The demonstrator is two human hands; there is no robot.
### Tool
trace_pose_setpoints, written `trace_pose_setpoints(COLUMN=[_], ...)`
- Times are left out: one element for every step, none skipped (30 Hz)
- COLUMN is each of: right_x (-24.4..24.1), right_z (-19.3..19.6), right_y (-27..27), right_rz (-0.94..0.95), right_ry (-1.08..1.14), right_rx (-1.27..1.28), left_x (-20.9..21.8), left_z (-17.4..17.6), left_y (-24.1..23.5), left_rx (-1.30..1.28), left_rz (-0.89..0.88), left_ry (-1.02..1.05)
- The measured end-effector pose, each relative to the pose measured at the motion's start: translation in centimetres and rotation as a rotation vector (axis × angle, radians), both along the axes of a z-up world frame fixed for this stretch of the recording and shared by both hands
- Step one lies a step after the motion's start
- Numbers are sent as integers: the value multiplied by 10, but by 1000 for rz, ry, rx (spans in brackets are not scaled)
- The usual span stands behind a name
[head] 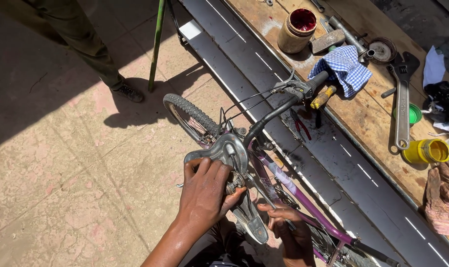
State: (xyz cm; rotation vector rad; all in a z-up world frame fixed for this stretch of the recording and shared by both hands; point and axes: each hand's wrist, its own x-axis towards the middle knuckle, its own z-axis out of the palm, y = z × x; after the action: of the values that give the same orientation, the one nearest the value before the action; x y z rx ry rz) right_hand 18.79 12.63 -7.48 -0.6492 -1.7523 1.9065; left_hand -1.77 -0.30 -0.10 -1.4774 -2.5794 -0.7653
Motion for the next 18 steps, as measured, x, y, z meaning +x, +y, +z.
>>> trace_pose_setpoints(right_x=[0,1,3,5,7,5,3,5,5,5,6,5,3,5,2,0,-2,-8], right_z=[-5,-9,-12,-14,-16,-13,-11,-7,-10,-12,-15,-15,-15,-14,-20,-25,-31,-19], right_y=[1,3,0,-1,-2,-4,-6,-8,-8,-6,-4,-2,0,-1,4,8,12,11], right_rz=[29,57,61,35,9,15,2,-16,-14,-5,5,7,8,13,17,88,158,157], right_ry=[-26,-53,-52,-74,-96,-92,-55,-24,-25,-46,-67,-63,-106,-157,-159,-197,-233,-232], right_rx=[26,52,54,92,129,129,76,25,27,-10,-47,-41,-46,-57,-57,27,111,118], left_x=[0,0,0,1,1,1,1,2,2,1,1,0,-1,0,-1,-1,-1,0], left_z=[0,0,-1,-3,-4,-3,-3,-3,-3,-4,-5,-3,-1,1,-1,-3,-4,-3], left_y=[0,1,-1,-1,-2,-2,-2,-1,-2,-1,0,1,2,0,0,1,2,3], left_rx=[11,22,24,75,126,126,155,185,188,180,171,177,160,137,137,128,119,126], left_rz=[-3,-7,-2,-4,-5,1,2,-1,0,0,0,1,-5,-9,-4,-13,-22,-22], left_ry=[-23,-47,-46,-68,-89,-85,-89,-99,-101,-88,-75,-70,-65,-67,-69,-35,-1,1])
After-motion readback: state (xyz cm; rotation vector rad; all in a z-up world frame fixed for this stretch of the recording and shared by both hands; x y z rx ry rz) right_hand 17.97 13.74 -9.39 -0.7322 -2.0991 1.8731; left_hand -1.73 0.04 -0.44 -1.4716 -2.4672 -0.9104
